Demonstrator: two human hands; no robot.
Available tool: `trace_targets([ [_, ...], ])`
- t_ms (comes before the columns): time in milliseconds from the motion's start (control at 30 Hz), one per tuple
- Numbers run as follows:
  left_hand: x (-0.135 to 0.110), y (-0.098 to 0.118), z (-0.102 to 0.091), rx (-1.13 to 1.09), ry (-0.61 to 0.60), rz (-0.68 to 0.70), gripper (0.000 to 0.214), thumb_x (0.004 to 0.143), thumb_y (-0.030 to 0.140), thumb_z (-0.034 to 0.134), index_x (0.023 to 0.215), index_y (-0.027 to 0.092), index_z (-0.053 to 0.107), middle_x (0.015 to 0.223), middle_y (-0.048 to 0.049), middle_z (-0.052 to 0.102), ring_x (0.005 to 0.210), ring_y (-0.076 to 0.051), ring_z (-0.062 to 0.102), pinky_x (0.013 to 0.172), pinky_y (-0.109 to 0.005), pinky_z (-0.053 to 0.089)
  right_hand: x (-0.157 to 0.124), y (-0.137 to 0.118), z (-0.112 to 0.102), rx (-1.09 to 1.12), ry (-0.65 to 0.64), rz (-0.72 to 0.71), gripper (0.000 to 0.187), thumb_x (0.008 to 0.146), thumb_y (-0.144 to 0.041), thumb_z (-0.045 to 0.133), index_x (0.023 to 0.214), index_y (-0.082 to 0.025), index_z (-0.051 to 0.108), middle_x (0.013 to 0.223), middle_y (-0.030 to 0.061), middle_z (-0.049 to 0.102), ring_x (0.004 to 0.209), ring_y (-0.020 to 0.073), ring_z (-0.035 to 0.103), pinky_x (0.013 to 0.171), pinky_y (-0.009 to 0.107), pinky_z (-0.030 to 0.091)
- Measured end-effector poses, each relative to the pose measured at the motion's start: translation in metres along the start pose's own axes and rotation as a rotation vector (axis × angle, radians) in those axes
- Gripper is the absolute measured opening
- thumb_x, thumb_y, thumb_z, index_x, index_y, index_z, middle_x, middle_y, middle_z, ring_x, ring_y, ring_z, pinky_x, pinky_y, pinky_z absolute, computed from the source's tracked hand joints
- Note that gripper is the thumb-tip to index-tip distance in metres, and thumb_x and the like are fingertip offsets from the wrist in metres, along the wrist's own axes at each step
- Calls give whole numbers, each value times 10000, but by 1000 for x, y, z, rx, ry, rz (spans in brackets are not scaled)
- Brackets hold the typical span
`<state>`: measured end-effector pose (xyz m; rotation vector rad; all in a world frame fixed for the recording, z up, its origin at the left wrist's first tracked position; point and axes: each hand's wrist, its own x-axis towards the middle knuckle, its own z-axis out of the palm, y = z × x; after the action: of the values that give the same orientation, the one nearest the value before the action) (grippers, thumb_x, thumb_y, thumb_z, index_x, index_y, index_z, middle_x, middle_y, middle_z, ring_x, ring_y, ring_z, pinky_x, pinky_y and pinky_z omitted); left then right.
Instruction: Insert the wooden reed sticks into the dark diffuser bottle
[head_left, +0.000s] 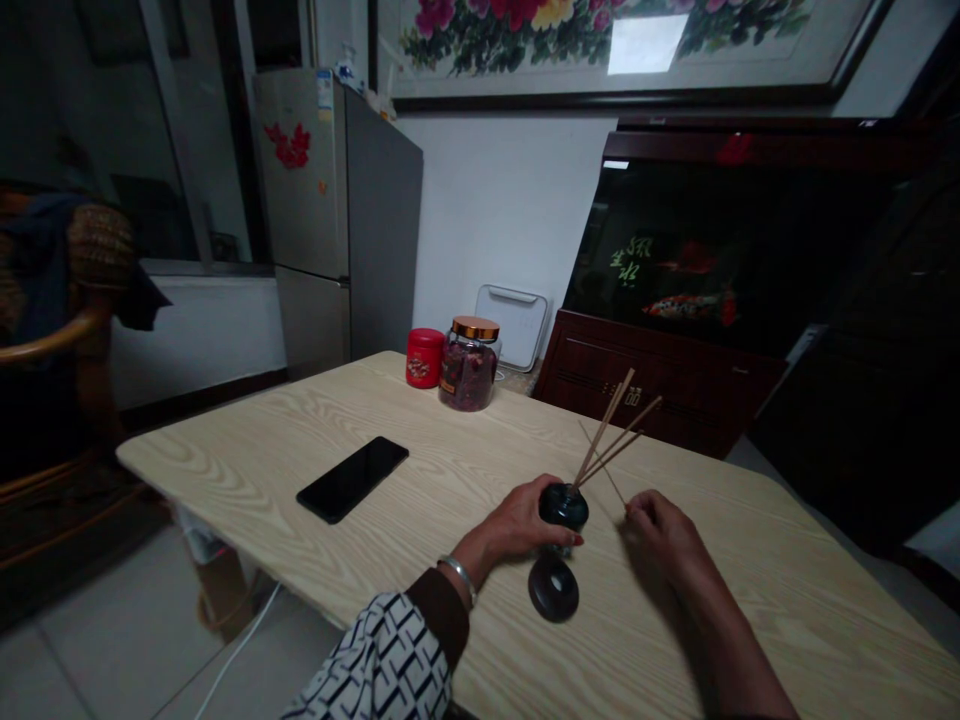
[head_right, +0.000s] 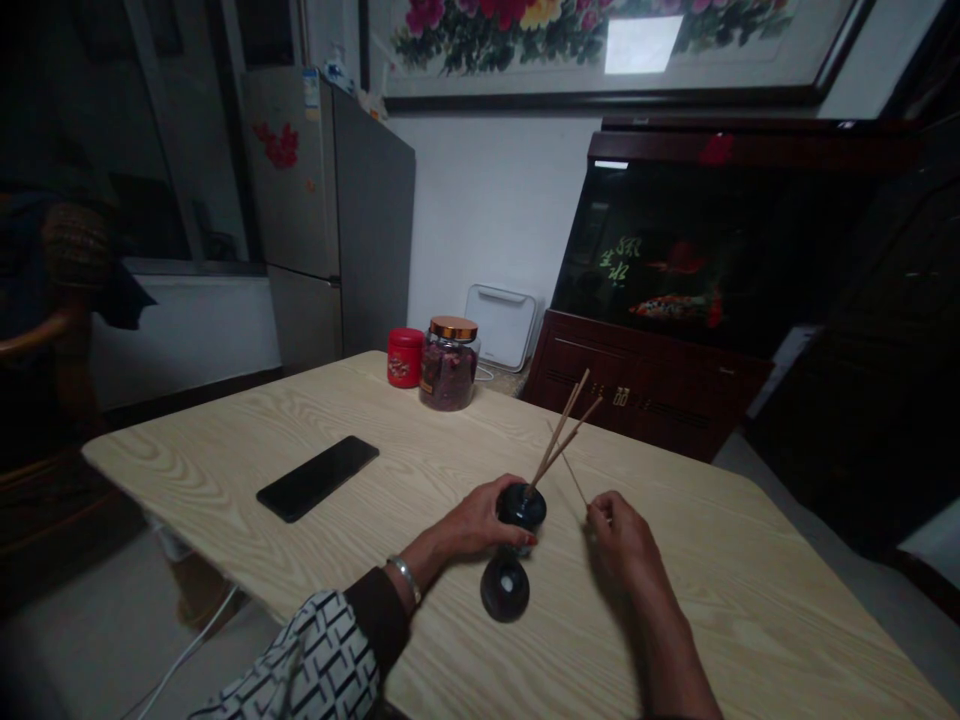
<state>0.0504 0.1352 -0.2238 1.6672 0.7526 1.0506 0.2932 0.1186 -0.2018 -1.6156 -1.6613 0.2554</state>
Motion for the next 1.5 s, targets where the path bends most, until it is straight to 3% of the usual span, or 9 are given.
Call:
trace_targets([
  [100, 0, 1, 0, 17, -3, 1, 684, 534, 356, 854, 1130, 163, 580, 997, -66, 641, 893, -194, 582, 749, -283, 460, 2, -9, -1, 517, -71, 145, 263, 746, -372, 647, 915, -170, 638, 761, 41, 681, 675, 172, 613, 557, 258, 448],
  [200, 0, 0, -1, 17, 0, -1, 687, 524, 354, 857, 1124, 161, 584, 987, -63, 643, 886, -191, 584, 750, -281, 460, 3, -21, -5, 880, -103, 263, 440, 671, -351, 761, 1057, -171, 652, 838, 42, 673, 628, 125, 573, 441, 191, 393],
  [333, 1, 0, 0, -4, 0, -11, 713, 512, 348, 863, 1137, 159, 576, 988, -67, 643, 889, -195, 590, 755, -286, 462, 3, -36, -10, 1176, 1, 279, 372, 618, -278, 815, 958, -192, 694, 853, 23, 639, 658, 98, 566, 441, 150, 423],
  [433, 1, 0, 0, -7, 4, -3, 701, 514, 340, 864, 1130, 157, 584, 985, -70, 641, 888, -196, 589, 747, -281, 461, 2, -47, -12, 1263, 124, 290, 328, 600, -248, 829, 897, -207, 696, 908, 9, 635, 723, 90, 594, 515, 139, 480],
  [633, 1, -1, 1, -10, 13, 2, 681, 513, 324, 863, 1114, 158, 590, 972, -67, 637, 887, -197, 592, 780, -299, 470, -3, -62, -11, 1156, 338, 146, 261, 655, -261, 808, 877, -194, 690, 913, 18, 637, 745, 89, 591, 551, 137, 499],
  [833, 2, -2, 0, 1, 16, 1, 713, 500, 343, 868, 1130, 169, 584, 963, -60, 639, 876, -193, 588, 772, -299, 469, -4, -76, -4, 918, 368, -26, 215, 756, -304, 736, 915, -179, 666, 926, 51, 657, 734, 121, 608, 544, 196, 482],
  [1100, 2, 0, -1, 59, 17, -3, 743, 509, 399, 864, 1156, 177, 574, 985, -59, 640, 896, -200, 580, 776, -308, 460, -8, -94, 3, 607, 305, -166, 233, 829, -362, 643, 981, -186, 643, 919, 64, 673, 746, 161, 599, 541, 248, 430],
  [1367, 2, -3, -1, 45, 5, -1, 711, 528, 370, 857, 1146, 163, 572, 951, -49, 629, 860, -183, 571, 744, -290, 459, -3, -88, 19, 388, -1, -194, 211, 869, -374, 550, 935, -193, 637, 889, 43, 676, 805, 188, 608, 674, 300, 454],
  [1500, 2, -3, -2, 42, 11, 13, 716, 520, 381, 856, 1139, 155, 576, 947, -49, 624, 858, -184, 564, 741, -291, 454, -4, -90, 22, 383, -51, -182, 212, 868, -384, 543, 904, -189, 618, 858, 42, 668, 799, 194, 604, 682, 308, 453],
])
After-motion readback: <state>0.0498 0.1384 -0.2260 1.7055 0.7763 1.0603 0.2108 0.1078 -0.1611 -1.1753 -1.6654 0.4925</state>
